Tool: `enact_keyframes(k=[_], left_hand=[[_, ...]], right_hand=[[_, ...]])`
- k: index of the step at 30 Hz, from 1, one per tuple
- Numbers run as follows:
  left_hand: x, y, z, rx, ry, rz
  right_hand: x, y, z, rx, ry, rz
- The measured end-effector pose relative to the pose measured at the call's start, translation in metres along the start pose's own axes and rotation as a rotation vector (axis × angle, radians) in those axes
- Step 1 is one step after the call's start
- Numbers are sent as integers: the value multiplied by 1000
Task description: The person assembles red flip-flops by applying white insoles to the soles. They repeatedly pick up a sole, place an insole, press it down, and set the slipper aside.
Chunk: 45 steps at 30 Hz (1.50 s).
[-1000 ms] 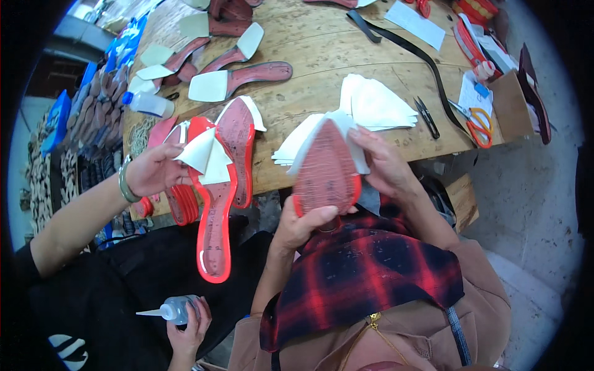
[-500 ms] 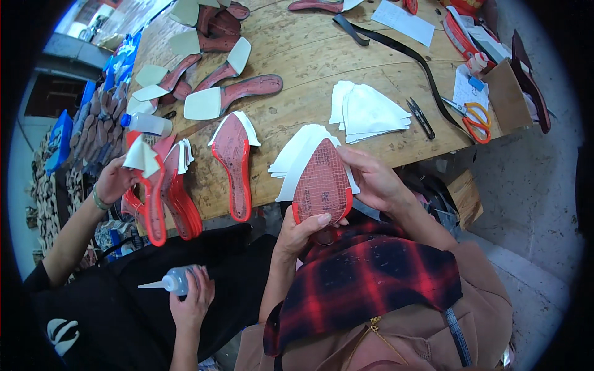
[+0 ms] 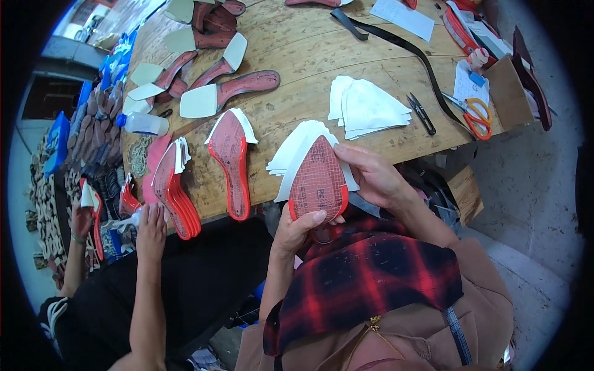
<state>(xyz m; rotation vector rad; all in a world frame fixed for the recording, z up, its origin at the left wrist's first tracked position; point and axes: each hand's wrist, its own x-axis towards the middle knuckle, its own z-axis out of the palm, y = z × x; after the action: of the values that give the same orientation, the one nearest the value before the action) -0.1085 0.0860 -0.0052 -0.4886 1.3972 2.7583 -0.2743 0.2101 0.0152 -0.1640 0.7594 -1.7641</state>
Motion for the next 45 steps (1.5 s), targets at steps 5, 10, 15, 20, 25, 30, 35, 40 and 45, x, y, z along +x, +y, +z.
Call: enact_keyframes(k=[5, 10, 15, 20, 25, 30, 35, 40, 45], left_hand=[[3, 0, -1, 27, 55, 14], [6, -8, -8, 139, 215, 24], [1, -9, -10, 190, 224, 50], [3, -4, -8, 194, 212, 72], [-1, -6, -9, 234, 275, 50], [-4, -21, -20, 764, 498, 261], [-8, -28, -23, 947, 746, 350], [-23, -23, -23, 1082, 873, 394], [-38, 3, -42, 1336, 1002, 670]], right_hand=[[3, 1, -4, -36, 17, -21], [7, 3, -9, 32, -9, 6], [10, 5, -13, -150, -6, -45], [10, 9, -17, -210, 11, -72], [16, 19, -19, -131, 47, -105], [31, 28, -30, 30, 149, -109], [25, 17, 8, 168, 125, 66], [20, 30, 1, -578, 14, 48], [12, 45, 4, -763, 44, -91]])
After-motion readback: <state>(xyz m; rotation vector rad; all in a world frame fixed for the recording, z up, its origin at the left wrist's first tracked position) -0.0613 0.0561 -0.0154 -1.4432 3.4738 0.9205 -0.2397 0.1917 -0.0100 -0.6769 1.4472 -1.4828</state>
